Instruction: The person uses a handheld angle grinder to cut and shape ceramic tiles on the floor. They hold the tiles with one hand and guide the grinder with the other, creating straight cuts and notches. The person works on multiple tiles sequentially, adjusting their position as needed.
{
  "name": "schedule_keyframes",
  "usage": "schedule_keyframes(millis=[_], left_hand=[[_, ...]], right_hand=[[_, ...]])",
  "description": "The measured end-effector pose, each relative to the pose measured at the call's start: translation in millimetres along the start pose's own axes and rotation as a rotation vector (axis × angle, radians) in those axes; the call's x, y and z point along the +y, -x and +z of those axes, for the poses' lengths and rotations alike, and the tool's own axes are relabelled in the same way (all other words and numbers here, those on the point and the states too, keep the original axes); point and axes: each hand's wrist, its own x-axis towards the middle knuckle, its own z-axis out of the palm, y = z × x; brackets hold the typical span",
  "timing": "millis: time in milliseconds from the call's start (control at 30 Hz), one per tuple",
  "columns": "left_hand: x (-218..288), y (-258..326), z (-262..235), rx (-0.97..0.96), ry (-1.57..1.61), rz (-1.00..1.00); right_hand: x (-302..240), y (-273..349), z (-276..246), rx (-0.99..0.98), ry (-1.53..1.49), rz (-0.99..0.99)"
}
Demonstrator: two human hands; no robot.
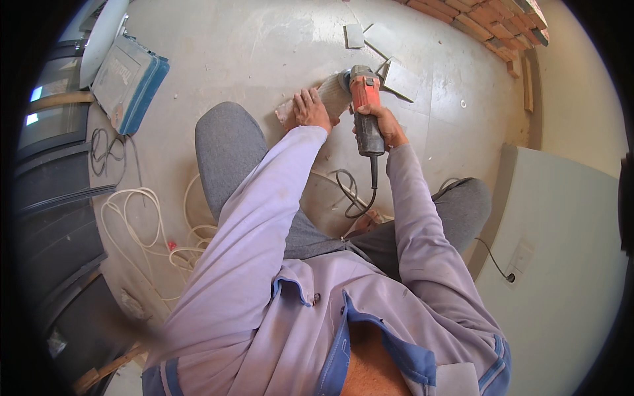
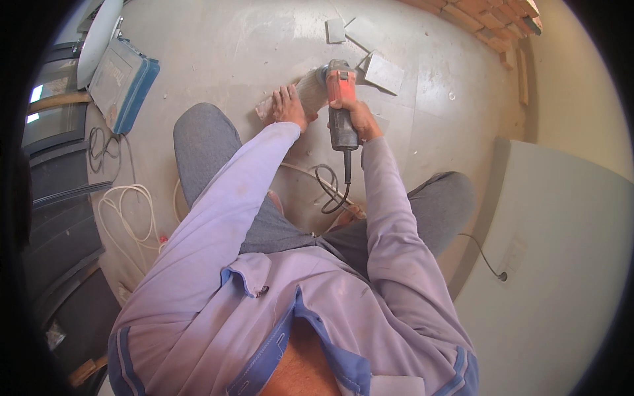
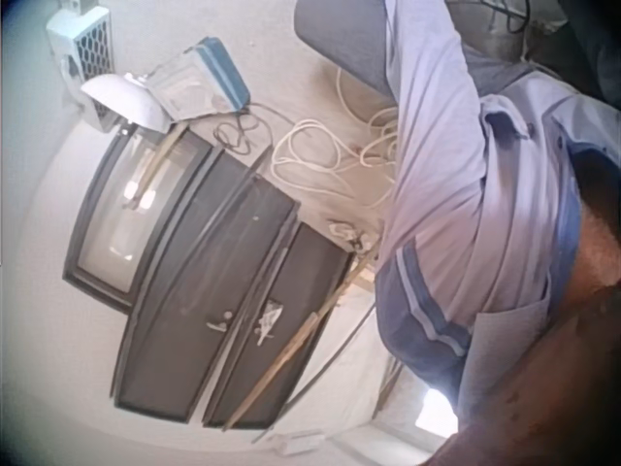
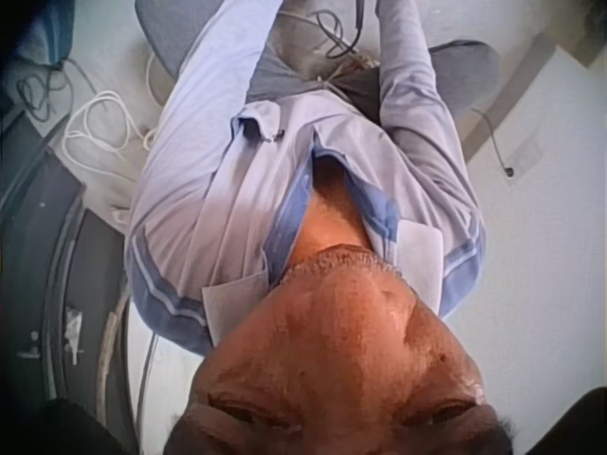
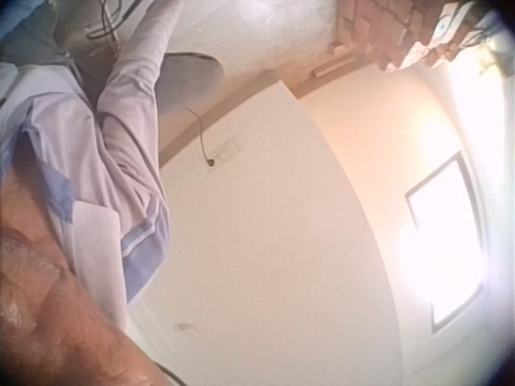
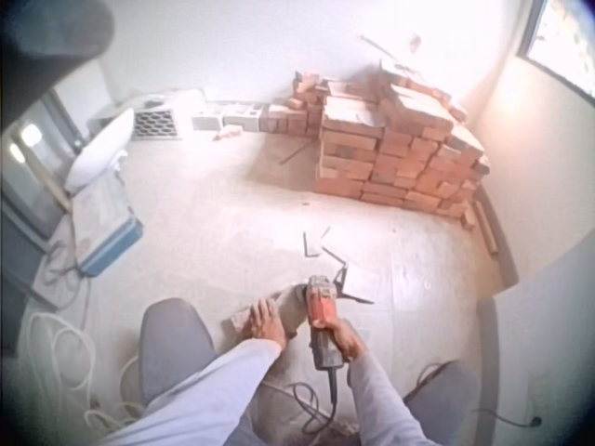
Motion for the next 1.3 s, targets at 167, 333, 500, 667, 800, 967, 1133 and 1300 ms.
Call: schedule_keyframes(millis=[167, 333, 500, 667, 800, 967, 1133, 1300], left_hand=[[-0.3, 2.0, -1.5, 0.009, -0.006, 0.006], [0.4, 1.2, -3.1, 0.020, -0.058, 0.015], [-3.8, -1.9, 3.0, 0.019, -0.076, 0.030], [-3.0, -3.9, -1.8, -0.022, -0.064, 0.018], [-2.2, -4.6, -2.3, -0.035, -0.059, 0.002], [-3.4, -2.4, -1.3, 0.003, -0.003, 0.026], [-6.1, -2.4, -1.8, 0.017, -0.019, 0.024], [9.2, 11.6, -4.6, 0.063, 0.011, -0.061]], right_hand=[[-2.9, -4.4, 3.6, 0.034, 0.035, 0.008], [-1.7, -2.9, 2.5, 0.033, 0.001, 0.037], [0.9, 1.7, -1.2, 0.042, -0.003, 0.048], [2.0, 4.8, -4.0, 0.066, -0.004, 0.059], [2.1, 11.2, -6.0, 0.072, -0.023, 0.086], [6.2, 16.9, -8.4, 0.078, -0.032, 0.074], [6.7, 22.1, -10.1, 0.086, -0.050, 0.075], [12.4, 23.9, -23.5, 0.120, -0.059, 0.021]])
